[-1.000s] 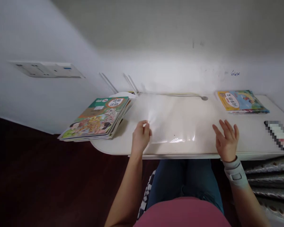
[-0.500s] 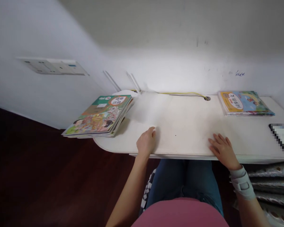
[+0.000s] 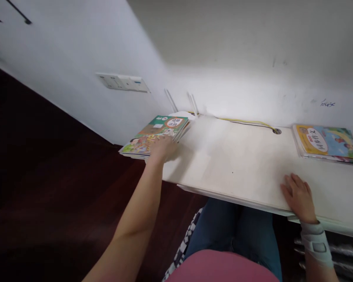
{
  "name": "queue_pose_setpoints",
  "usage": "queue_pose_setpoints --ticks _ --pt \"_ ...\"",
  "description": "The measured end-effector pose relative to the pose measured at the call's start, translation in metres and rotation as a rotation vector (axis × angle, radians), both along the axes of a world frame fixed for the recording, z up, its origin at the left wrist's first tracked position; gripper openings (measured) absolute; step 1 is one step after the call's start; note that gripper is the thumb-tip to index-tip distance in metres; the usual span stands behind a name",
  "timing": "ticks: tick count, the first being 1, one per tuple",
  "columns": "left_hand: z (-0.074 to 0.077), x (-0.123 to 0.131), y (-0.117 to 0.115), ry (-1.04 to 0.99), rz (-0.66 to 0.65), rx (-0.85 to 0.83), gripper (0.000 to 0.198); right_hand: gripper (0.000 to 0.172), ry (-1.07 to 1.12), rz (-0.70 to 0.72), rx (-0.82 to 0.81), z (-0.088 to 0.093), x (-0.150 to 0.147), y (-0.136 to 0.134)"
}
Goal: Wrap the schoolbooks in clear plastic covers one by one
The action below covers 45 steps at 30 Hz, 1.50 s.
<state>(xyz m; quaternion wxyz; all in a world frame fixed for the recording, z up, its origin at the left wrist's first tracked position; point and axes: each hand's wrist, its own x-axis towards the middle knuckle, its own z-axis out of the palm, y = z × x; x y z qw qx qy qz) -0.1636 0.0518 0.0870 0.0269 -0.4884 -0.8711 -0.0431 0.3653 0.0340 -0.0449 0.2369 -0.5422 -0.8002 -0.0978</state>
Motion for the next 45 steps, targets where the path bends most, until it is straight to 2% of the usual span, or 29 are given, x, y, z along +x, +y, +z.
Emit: queue_pose_setpoints --ticks 3,5,9,13,17,20,22,24,26,29,31,34,37,39,41,43,45 --pt "-0.007 0.001 0.002 0.049 0.063 -0.058 0.050 0.046 -0.034 -0.025 -0.013 -0.004 -0.001 -0.002" --pt "-0.010 0.007 0.002 0.065 0.058 -0.057 0.046 0.046 -0.049 -0.036 -0.011 -0.005 0.000 -0.003" --pt "-0.007 0.009 0.000 0.053 0.037 -0.077 0.038 0.047 -0.083 -0.018 -0.009 -0.005 0.003 -0.001" --pt "0.013 -0.013 0.003 0.043 0.047 -0.068 0.036 0.046 -0.097 -0.018 -0.006 -0.003 0.003 -0.002" --pt "0.050 -0.029 -0.002 0.064 0.107 -0.016 0.034 0.046 -0.132 -0.029 0.000 0.002 -0.004 -0.007" --pt "0.083 -0.017 -0.024 0.122 0.180 0.190 0.029 0.046 -0.180 -0.030 0.003 0.005 -0.010 -0.009" --pt "0.102 -0.001 -0.044 0.132 0.147 0.379 0.024 0.046 -0.198 -0.039 0.004 0.007 -0.012 -0.009" --pt "0.114 0.018 -0.062 0.092 0.005 0.593 0.017 0.046 -0.202 -0.047 -0.001 0.009 -0.014 -0.010" --pt "0.116 0.038 -0.068 -0.067 -0.201 0.809 0.014 0.046 -0.203 -0.054 -0.018 0.012 -0.015 -0.010" --pt "0.100 0.075 -0.053 -0.553 -0.543 1.036 0.030 0.045 -0.204 -0.066 -0.054 0.016 -0.017 -0.011" --pt "0.078 0.108 -0.035 -0.931 -0.691 1.046 0.039 0.044 -0.203 -0.075 -0.068 0.017 -0.018 -0.012" --pt "0.037 0.161 -0.012 -1.416 -0.747 0.886 0.041 0.043 -0.202 -0.078 -0.075 0.018 -0.019 -0.012" --pt "-0.007 0.201 -0.004 -1.743 -0.695 0.695 0.042 0.043 -0.205 -0.074 -0.076 0.018 -0.019 -0.011" --pt "-0.033 0.211 -0.004 -1.824 -0.615 0.589 0.042 0.044 -0.203 -0.074 -0.067 0.018 -0.019 -0.011" --pt "-0.054 0.211 -0.007 -1.780 -0.516 0.507 0.037 0.043 -0.202 -0.076 -0.055 0.018 -0.019 -0.012" --pt "-0.069 0.203 -0.010 -1.601 -0.449 0.455 0.029 0.043 -0.203 -0.080 -0.051 0.019 -0.018 -0.012" --pt "-0.078 0.193 -0.013 -1.331 -0.464 0.401 0.026 0.043 -0.202 -0.078 -0.061 0.019 -0.018 -0.013"
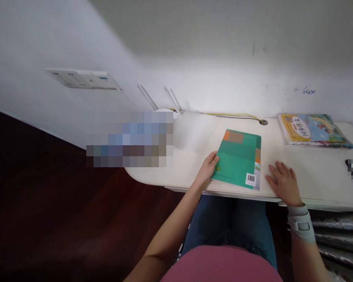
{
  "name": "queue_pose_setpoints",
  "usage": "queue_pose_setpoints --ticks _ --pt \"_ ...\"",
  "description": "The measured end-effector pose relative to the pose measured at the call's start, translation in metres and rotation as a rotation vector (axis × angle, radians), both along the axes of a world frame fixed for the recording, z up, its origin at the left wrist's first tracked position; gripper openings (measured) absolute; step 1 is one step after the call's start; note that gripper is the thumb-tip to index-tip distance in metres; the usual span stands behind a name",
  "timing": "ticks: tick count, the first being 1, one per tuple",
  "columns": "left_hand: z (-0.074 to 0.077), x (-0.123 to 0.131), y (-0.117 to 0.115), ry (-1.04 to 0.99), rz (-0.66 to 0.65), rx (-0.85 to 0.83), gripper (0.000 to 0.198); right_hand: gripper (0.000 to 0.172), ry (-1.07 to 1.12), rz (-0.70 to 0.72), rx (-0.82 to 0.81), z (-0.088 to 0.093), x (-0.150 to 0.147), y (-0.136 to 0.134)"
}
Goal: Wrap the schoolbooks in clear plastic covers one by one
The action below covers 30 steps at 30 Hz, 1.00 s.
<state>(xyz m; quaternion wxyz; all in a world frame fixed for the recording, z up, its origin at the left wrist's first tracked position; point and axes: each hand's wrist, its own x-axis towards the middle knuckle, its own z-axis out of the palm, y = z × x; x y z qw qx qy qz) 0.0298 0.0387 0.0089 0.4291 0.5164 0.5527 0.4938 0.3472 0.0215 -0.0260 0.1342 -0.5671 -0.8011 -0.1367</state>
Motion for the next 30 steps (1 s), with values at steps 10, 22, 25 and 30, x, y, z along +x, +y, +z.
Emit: queue_pose_setpoints --ticks 10,22,25,30 --pt "-0.008 -0.025 -0.003 0.745 -0.006 0.034 0.034 0.043 0.013 -0.007 -0.042 0.006 -0.001 -0.002" --pt "-0.012 -0.038 -0.010 0.940 0.235 0.010 0.039 0.043 0.034 -0.006 -0.085 0.002 0.004 0.000" --pt "-0.010 -0.038 -0.013 1.010 0.209 0.030 0.037 0.043 0.027 -0.042 -0.073 0.012 -0.006 -0.005" --pt "-0.008 -0.036 -0.016 1.034 0.135 0.055 0.033 0.040 0.055 0.066 -0.014 0.027 -0.060 -0.014"
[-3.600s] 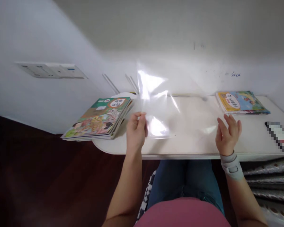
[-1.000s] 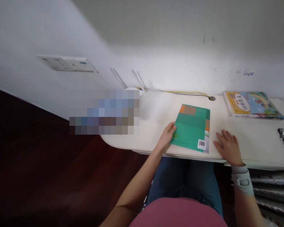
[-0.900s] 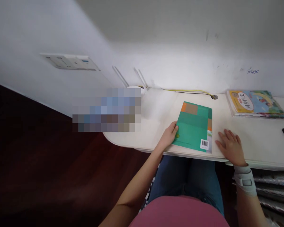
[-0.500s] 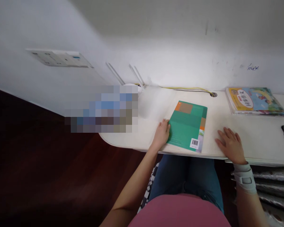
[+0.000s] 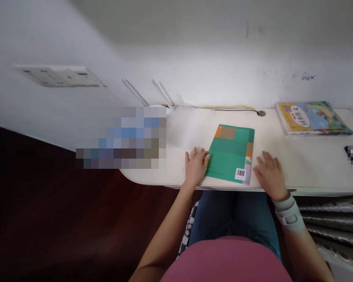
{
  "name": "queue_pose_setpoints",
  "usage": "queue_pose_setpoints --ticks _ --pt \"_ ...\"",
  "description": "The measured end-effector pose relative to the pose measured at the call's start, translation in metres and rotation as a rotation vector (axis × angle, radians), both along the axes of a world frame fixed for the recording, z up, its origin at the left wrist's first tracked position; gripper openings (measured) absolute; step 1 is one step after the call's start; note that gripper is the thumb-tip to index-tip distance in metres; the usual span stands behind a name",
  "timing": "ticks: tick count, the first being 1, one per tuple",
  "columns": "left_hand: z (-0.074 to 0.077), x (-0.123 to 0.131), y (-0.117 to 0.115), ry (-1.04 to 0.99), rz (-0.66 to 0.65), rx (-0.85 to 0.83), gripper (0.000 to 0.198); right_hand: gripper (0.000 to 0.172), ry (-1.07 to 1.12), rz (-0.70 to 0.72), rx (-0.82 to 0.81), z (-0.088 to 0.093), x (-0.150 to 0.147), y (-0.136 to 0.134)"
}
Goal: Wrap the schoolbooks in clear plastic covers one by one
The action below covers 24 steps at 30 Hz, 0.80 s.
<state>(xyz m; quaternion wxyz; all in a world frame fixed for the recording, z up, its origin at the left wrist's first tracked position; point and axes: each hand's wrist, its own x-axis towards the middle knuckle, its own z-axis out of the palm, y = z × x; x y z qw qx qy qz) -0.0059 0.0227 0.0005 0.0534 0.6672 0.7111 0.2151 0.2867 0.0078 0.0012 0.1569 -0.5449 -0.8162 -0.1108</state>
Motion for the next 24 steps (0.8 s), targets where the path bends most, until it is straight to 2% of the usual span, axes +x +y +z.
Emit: queue_pose_setpoints --ticks 1,5,9,12,15,17,20,24 --pt "0.000 0.000 0.000 -0.017 0.002 -0.009 0.033 0.041 0.010 0.031 -0.008 0.000 -0.013 0.000" --pt "-0.001 -0.001 -0.002 -0.044 0.039 -0.022 0.033 0.053 0.087 -0.030 -0.024 -0.012 -0.044 0.005" --pt "-0.002 -0.001 -0.002 -0.099 0.054 -0.016 0.026 0.057 0.145 -0.006 -0.029 -0.022 -0.045 0.006" --pt "-0.004 -0.003 -0.001 -0.274 0.050 -0.023 0.018 0.061 0.118 0.006 -0.052 -0.023 -0.043 0.003" --pt "-0.007 -0.004 -0.001 -0.460 0.035 -0.002 0.022 0.063 0.094 -0.006 -0.063 -0.021 -0.046 0.002" --pt "-0.006 -0.004 -0.003 -0.513 0.006 0.016 0.029 0.065 0.090 -0.007 -0.052 -0.021 -0.047 0.002" --pt "-0.002 -0.007 -0.005 -0.464 0.023 0.052 0.034 0.066 0.080 0.007 -0.037 -0.021 -0.047 0.001" --pt "0.005 -0.022 -0.009 -0.311 0.142 0.069 0.032 0.064 0.085 0.008 -0.029 -0.023 -0.044 0.002"
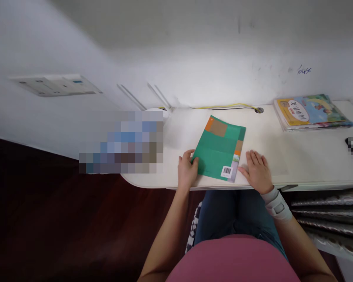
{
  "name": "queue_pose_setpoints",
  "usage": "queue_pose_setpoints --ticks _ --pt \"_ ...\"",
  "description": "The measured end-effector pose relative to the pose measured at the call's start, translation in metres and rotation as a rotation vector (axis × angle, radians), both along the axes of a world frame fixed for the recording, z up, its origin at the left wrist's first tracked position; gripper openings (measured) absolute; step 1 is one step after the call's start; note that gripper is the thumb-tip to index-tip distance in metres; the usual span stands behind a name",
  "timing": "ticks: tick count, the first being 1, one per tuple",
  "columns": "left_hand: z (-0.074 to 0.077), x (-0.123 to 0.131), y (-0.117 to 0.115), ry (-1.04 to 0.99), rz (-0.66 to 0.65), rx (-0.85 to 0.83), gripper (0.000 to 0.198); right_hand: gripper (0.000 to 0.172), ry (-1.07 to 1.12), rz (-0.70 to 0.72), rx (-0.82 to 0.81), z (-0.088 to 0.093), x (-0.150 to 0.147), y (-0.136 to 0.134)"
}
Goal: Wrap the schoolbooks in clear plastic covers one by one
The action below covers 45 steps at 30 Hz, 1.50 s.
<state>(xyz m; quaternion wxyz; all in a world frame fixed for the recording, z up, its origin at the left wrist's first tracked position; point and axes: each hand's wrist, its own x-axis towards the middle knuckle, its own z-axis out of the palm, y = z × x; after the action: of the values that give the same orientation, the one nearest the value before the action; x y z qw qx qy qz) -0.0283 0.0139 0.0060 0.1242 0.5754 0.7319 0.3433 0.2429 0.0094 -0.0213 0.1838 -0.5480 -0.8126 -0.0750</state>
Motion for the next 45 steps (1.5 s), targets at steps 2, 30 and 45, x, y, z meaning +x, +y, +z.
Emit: queue_pose_setpoints --ticks 2,30,45 --pt "0.001 -0.009 -0.003 0.039 0.046 -0.018 0.032 0.063 -0.003 0.004 -0.005 0.000 0.001 0.000" --pt "-0.005 0.007 -0.016 0.329 -0.027 0.369 0.033 0.050 -0.009 0.015 0.000 0.004 -0.001 -0.001" --pt "0.043 0.093 -0.048 0.364 -0.654 0.219 0.068 0.035 1.161 0.146 -0.606 0.057 -0.031 -0.005"
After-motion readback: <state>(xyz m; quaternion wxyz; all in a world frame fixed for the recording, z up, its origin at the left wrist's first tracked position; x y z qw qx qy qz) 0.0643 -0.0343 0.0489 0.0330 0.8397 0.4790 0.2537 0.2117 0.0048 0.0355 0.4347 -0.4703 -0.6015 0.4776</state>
